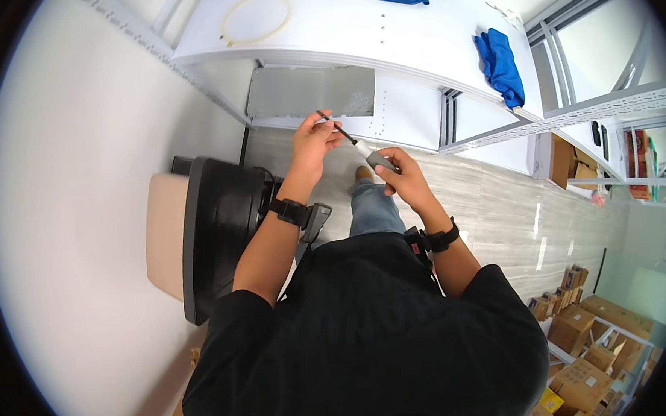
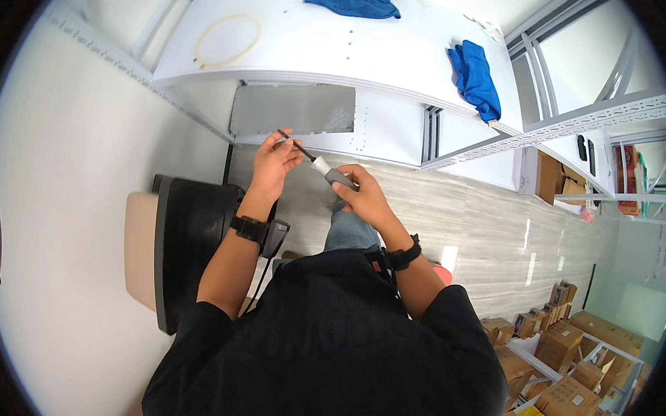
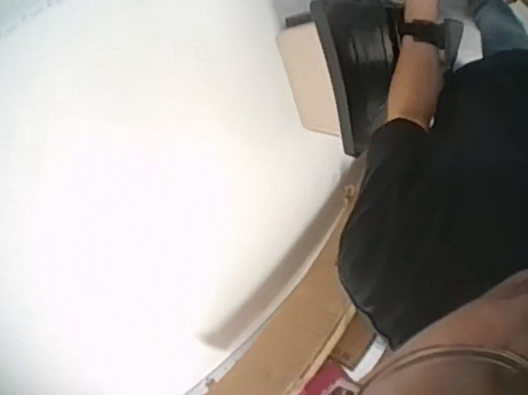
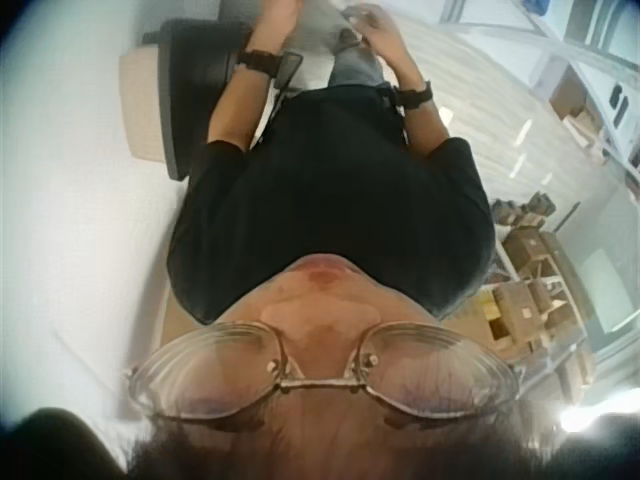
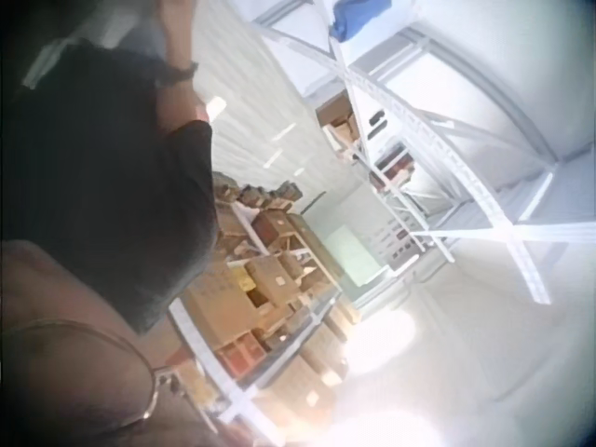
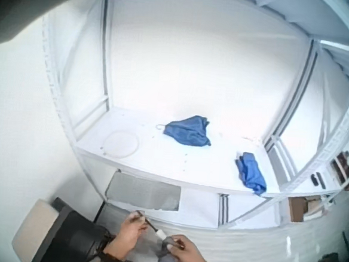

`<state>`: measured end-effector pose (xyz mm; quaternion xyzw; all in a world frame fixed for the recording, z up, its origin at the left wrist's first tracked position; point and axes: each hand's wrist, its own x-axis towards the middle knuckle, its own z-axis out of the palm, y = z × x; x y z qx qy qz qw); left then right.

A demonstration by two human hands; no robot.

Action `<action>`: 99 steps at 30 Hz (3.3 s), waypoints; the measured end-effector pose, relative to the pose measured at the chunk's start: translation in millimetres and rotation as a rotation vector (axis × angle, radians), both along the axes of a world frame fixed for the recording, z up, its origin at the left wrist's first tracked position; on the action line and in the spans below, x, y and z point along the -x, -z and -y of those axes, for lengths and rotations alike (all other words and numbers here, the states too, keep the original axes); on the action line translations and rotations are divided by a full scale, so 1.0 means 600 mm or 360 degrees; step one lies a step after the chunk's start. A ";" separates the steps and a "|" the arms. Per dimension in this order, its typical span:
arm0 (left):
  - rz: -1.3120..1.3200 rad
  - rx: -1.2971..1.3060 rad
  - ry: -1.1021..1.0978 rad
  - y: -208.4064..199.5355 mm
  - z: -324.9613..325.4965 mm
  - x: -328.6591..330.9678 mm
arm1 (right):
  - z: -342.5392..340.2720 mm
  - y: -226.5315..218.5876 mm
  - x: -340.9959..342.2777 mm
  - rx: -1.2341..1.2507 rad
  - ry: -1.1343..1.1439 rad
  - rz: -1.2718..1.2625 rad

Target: The person wipes the interior of a black electronic device with a blue cloth, then uses a screwdriver to fasten screws into the device's casing and a metal backplate. The person handles the device, cloth, and screwdriver throughout the task.

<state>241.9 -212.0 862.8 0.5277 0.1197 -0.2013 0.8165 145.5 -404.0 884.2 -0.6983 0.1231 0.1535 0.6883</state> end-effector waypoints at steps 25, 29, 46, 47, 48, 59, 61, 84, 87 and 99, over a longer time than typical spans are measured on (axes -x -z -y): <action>0.0681 -0.2032 0.0269 -0.009 0.318 -0.455 | 0.342 0.020 -0.321 -0.0369 0.0316 0.0124; 0.0604 -0.2025 0.0226 -0.016 0.320 -0.462 | 0.343 0.015 -0.335 -0.0344 0.0241 0.0143; -0.0064 0.0534 -0.0961 -0.018 -0.007 -0.065 | 0.122 -0.008 -0.276 -0.0336 -0.0792 0.0020; -0.0036 0.0555 -0.1005 -0.018 -0.023 -0.032 | 0.105 -0.011 -0.260 -0.0338 -0.0856 0.0024; -0.0003 0.0577 -0.1042 -0.015 -0.041 0.001 | 0.087 -0.013 -0.242 -0.0337 -0.0915 0.0034; 0.0094 0.0403 -0.1494 -0.022 -0.213 0.418 | -0.133 -0.035 0.062 -0.0169 -0.1298 0.0070; 0.0051 0.0357 -0.1545 -0.014 -0.247 0.492 | -0.172 -0.038 0.127 0.0004 -0.1387 0.0311; 0.0192 0.0632 -0.1611 -0.058 -0.381 0.554 | -0.360 -0.056 0.352 -0.0254 -0.1213 0.0296; 0.0153 0.0652 -0.1602 -0.062 -0.389 0.550 | -0.367 -0.057 0.354 -0.0282 -0.1182 0.0295; 0.0314 -0.0861 -0.1733 -0.066 -0.412 0.575 | -0.393 -0.077 0.355 -0.0180 -0.1152 0.0276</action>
